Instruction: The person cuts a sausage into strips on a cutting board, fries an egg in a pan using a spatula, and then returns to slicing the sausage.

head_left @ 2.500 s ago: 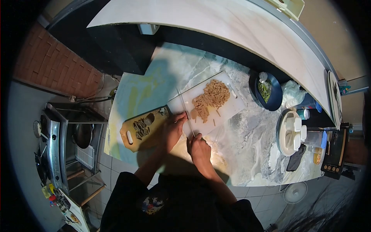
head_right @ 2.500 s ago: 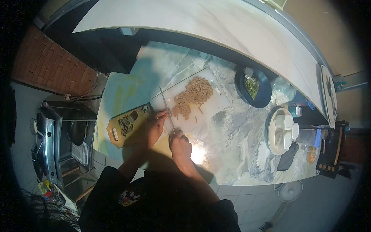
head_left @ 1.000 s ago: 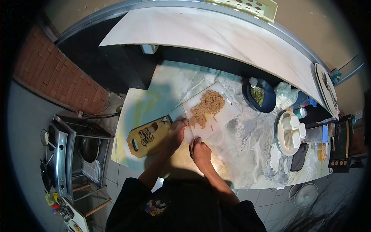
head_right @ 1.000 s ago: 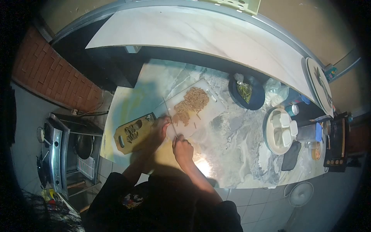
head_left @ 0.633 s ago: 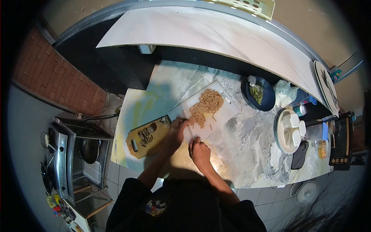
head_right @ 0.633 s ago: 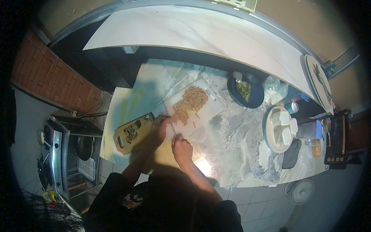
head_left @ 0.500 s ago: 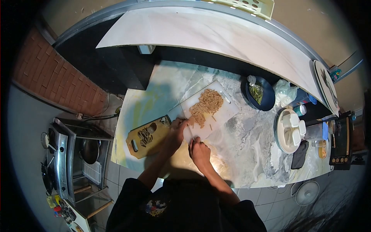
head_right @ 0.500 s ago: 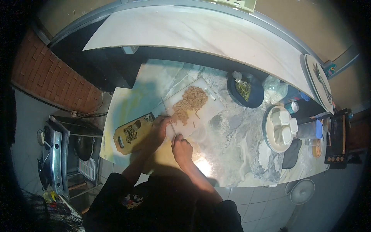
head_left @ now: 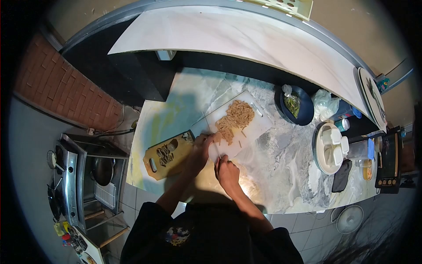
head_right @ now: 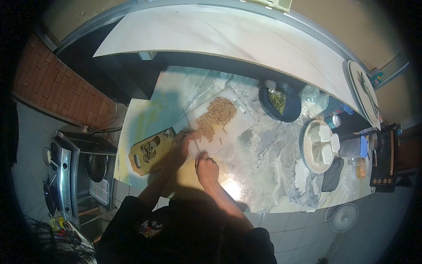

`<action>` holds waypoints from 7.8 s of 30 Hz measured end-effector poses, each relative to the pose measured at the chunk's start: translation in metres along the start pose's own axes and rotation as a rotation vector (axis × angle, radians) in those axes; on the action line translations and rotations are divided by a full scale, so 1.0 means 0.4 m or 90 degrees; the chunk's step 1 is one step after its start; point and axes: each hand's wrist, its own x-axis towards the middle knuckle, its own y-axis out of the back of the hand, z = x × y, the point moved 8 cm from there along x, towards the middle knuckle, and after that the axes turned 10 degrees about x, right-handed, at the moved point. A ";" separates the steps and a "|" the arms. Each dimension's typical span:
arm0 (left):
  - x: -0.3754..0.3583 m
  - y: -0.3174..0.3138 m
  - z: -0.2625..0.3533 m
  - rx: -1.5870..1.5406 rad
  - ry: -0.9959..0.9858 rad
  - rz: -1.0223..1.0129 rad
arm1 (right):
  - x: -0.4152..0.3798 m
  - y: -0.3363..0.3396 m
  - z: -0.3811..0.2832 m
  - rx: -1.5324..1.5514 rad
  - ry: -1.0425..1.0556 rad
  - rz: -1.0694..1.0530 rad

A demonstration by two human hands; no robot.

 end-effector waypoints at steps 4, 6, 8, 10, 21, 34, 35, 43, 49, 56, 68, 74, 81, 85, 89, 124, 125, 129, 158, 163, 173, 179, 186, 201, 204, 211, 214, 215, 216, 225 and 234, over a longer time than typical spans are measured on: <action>-0.010 -0.010 -0.023 -0.007 0.049 0.012 | 0.001 0.006 -0.001 0.014 -0.001 0.001; -0.011 -0.005 -0.028 -0.008 0.058 0.043 | 0.005 0.008 0.004 0.029 -0.006 0.009; -0.014 -0.005 -0.036 0.000 0.044 0.077 | 0.006 0.014 0.004 0.033 -0.002 0.009; -0.016 -0.006 -0.046 -0.021 0.057 0.071 | 0.006 0.018 0.002 0.037 0.002 0.008; -0.014 0.008 -0.068 -0.074 0.103 0.090 | -0.004 0.005 -0.002 0.046 -0.029 -0.046; -0.015 0.009 -0.081 -0.120 0.141 0.089 | 0.006 0.002 0.011 0.045 -0.031 -0.059; -0.019 0.008 -0.083 -0.108 0.145 0.095 | 0.005 0.001 0.012 0.038 -0.050 -0.084; -0.014 0.022 -0.063 -0.113 0.130 0.083 | 0.013 0.016 0.000 0.053 -0.072 -0.079; -0.023 0.012 -0.071 -0.148 0.158 0.077 | 0.011 0.013 -0.012 0.054 -0.043 -0.070; -0.022 0.013 -0.073 -0.159 0.150 0.093 | 0.011 0.010 -0.014 0.046 -0.025 -0.036; -0.018 0.021 -0.063 -0.119 0.122 0.096 | 0.009 -0.014 -0.008 -0.006 -0.018 -0.051; -0.016 0.027 -0.062 -0.111 0.097 0.103 | 0.008 -0.027 -0.002 -0.003 -0.037 -0.099; -0.009 0.033 -0.057 -0.101 0.068 0.131 | 0.013 -0.041 0.012 -0.070 -0.075 -0.152; -0.017 0.030 -0.059 -0.102 0.101 0.112 | 0.018 -0.046 0.016 -0.083 -0.058 -0.133; -0.027 0.006 -0.084 -0.075 0.130 0.080 | 0.021 -0.046 0.025 0.008 -0.095 -0.149; 0.025 0.011 0.004 -0.014 -0.012 -0.035 | -0.001 0.018 -0.004 0.046 0.009 0.031; 0.023 0.008 0.003 -0.014 -0.012 -0.036 | 0.000 0.020 -0.005 0.049 0.009 0.035; 0.020 0.015 0.010 -0.003 0.002 -0.023 | 0.006 0.032 -0.018 0.027 -0.020 -0.003; -0.008 0.022 -0.059 -0.117 0.133 0.061 | 0.001 0.009 0.006 0.091 -0.028 -0.032; -0.017 0.029 -0.062 -0.048 0.141 0.071 | 0.003 0.002 0.007 0.072 -0.029 -0.037; -0.013 0.038 -0.046 -0.090 0.134 0.058 | 0.013 0.009 -0.012 0.054 -0.053 -0.068; -0.019 0.038 -0.047 -0.082 0.109 0.088 | 0.011 0.006 -0.029 0.031 -0.031 -0.042; -0.017 0.038 -0.045 -0.086 0.099 0.086 | 0.011 0.012 -0.034 0.041 0.013 -0.003; -0.012 0.054 -0.028 -0.057 0.061 0.105 | 0.010 -0.010 -0.023 0.006 -0.056 -0.057; -0.012 0.055 -0.029 -0.060 0.062 0.100 | 0.013 -0.009 -0.025 0.023 -0.056 -0.070; -0.016 0.049 -0.034 -0.048 0.074 0.069 | 0.013 -0.017 -0.025 0.027 -0.051 -0.077; -0.022 0.040 -0.042 -0.054 0.063 0.076 | 0.011 -0.017 -0.029 0.034 -0.048 -0.077; -0.024 0.036 -0.044 -0.054 0.063 0.075 | 0.012 -0.019 -0.029 0.028 -0.056 -0.089; -0.026 0.033 -0.046 -0.064 0.064 0.073 | 0.012 -0.021 -0.028 0.023 -0.062 -0.102; -0.020 0.037 -0.043 -0.079 0.062 0.078 | 0.013 -0.035 -0.021 -0.010 -0.069 -0.113; -0.017 0.035 -0.048 -0.088 0.098 0.061 | 0.015 -0.025 -0.033 -0.072 -0.033 -0.076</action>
